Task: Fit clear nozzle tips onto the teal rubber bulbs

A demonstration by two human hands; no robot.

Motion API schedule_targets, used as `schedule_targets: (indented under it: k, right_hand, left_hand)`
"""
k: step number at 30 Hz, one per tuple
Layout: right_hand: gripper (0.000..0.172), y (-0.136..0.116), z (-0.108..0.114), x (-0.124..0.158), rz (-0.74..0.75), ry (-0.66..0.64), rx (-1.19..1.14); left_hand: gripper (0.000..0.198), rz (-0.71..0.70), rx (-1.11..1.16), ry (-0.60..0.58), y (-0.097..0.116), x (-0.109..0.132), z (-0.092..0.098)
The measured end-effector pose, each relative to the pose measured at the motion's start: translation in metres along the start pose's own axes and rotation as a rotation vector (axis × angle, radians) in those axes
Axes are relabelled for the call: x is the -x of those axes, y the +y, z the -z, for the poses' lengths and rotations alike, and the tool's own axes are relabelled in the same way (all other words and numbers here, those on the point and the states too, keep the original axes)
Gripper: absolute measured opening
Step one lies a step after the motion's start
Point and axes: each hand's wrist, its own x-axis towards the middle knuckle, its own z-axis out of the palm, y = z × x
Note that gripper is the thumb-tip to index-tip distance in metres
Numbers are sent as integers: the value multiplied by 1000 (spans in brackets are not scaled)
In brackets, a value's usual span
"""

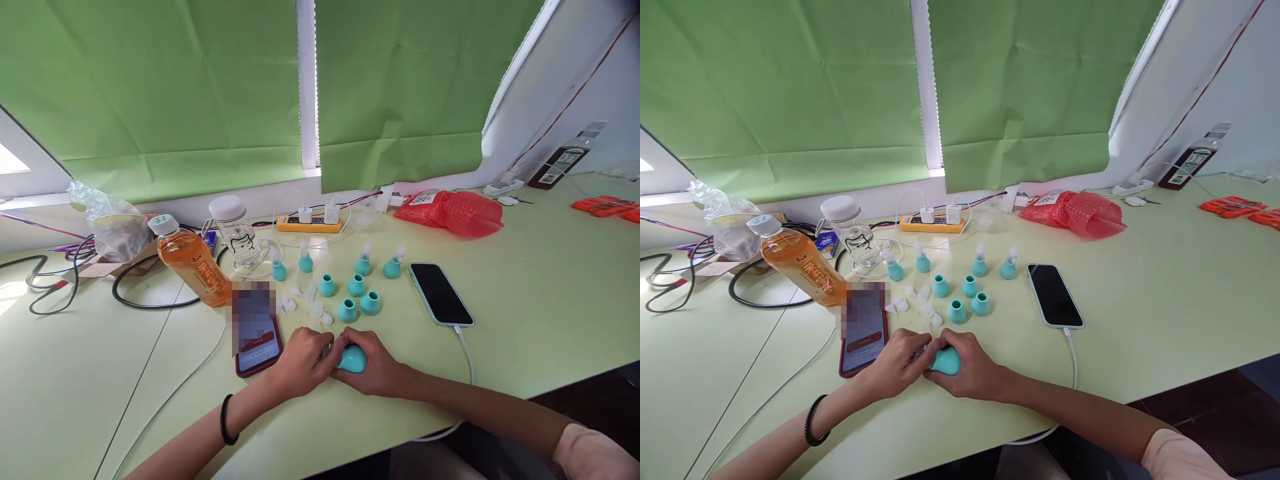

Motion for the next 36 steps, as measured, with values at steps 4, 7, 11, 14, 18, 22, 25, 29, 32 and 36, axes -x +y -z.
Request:
schedule_targets:
  k: [4,7,11,14,18,22,25,29,32,36]
  right_hand:
    - [31,-2,6,3,8,3,27]
    - [32,-2,10,4,119,-10,-23]
    - [27,1,20,-4,294,49,-150]
    - [24,5,40,-16,235,178,-309]
    - [14,11,77,-29,124,277,-330]
    - [20,25,107,-32,-77,311,-31]
    - [25,46,114,-32,-176,265,171]
    - [31,70,112,-31,-202,156,250]
    - [32,77,108,-32,-249,68,188]
    - [32,79,105,-34,-324,28,139]
  left_hand:
    - [38,97,523,-89,-3,-2,-4]
    - [40,179,875,-266,-9,-6,4]
    - [45,214,1020,-466,-15,-7,31]
    - [44,162,568,-577,-15,0,49]
    - [34,51,-220,-592,-15,9,44]
    - [30,9,-522,-443,-20,8,24]
    - [28,-2,-575,-325,-24,3,15]
    - [22,92,-656,-212,-33,-7,6]
    - [23,158,-694,-170,-36,-14,2]
    - [28,191,-682,-148,-32,-17,5]
